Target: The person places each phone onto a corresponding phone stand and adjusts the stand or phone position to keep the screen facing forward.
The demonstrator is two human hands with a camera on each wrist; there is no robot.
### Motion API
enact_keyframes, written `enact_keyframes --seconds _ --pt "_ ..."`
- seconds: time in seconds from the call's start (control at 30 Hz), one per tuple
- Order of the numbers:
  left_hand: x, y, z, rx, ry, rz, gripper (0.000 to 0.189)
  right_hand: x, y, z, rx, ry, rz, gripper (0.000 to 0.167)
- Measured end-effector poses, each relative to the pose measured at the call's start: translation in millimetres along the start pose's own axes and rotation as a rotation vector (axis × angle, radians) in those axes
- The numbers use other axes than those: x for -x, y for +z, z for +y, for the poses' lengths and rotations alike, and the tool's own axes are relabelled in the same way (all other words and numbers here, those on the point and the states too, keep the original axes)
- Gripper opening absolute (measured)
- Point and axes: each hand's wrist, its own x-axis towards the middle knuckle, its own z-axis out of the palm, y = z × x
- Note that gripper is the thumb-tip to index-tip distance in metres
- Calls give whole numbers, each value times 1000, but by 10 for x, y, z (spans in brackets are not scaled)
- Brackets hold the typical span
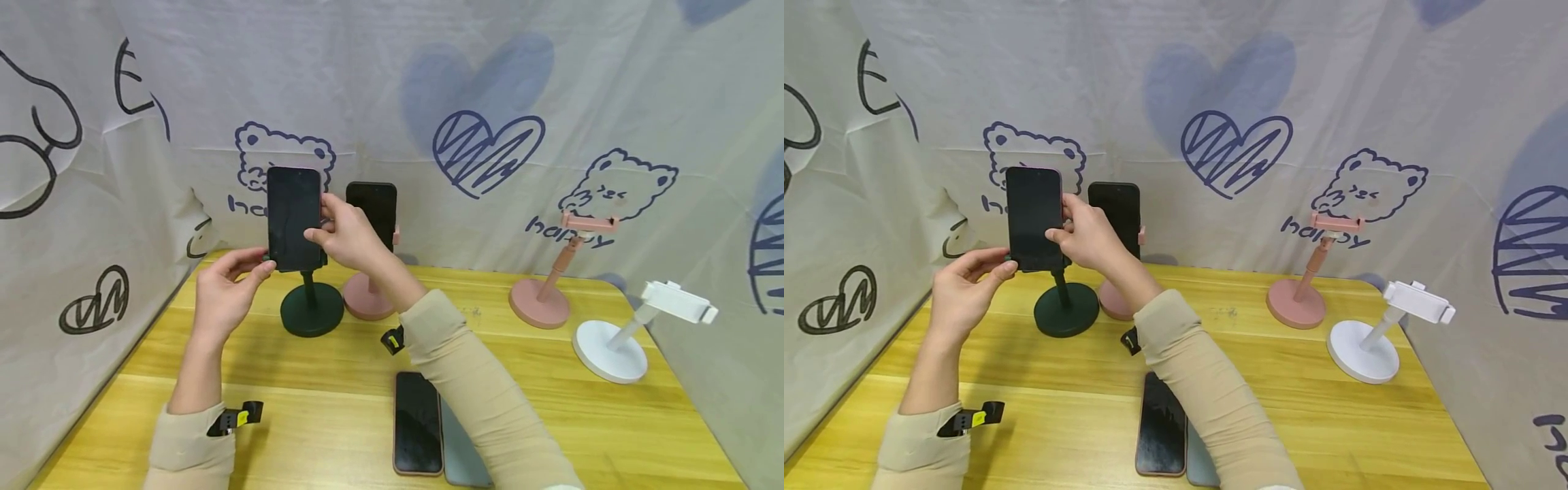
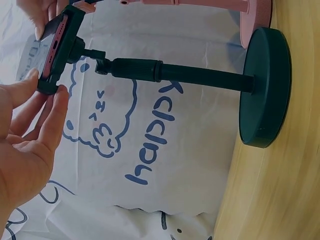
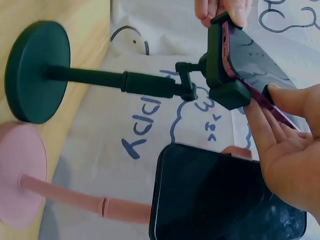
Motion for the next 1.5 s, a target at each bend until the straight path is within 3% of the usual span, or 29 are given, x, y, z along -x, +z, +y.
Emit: enact_keyframes --seconds 0.33,0.47,0.8,1.27,1.5 --pt "15 66 31 17 -9 30 27 -45 111 -1 -237 97 70 60" --pt "19 71 36 5 -17 29 29 -81 120 -2 -289 90 63 54" --pt "8 38 50 -44 -12 15 30 -108 90 -6 -241 54 15 54" --pt "-13 -9 36 19 -125 -154 45 -114 88 28 -198 51 -6 57" --pt "-19 1 50 -14 -139 -140 40 -95 102 82 -195 36 -5 56"
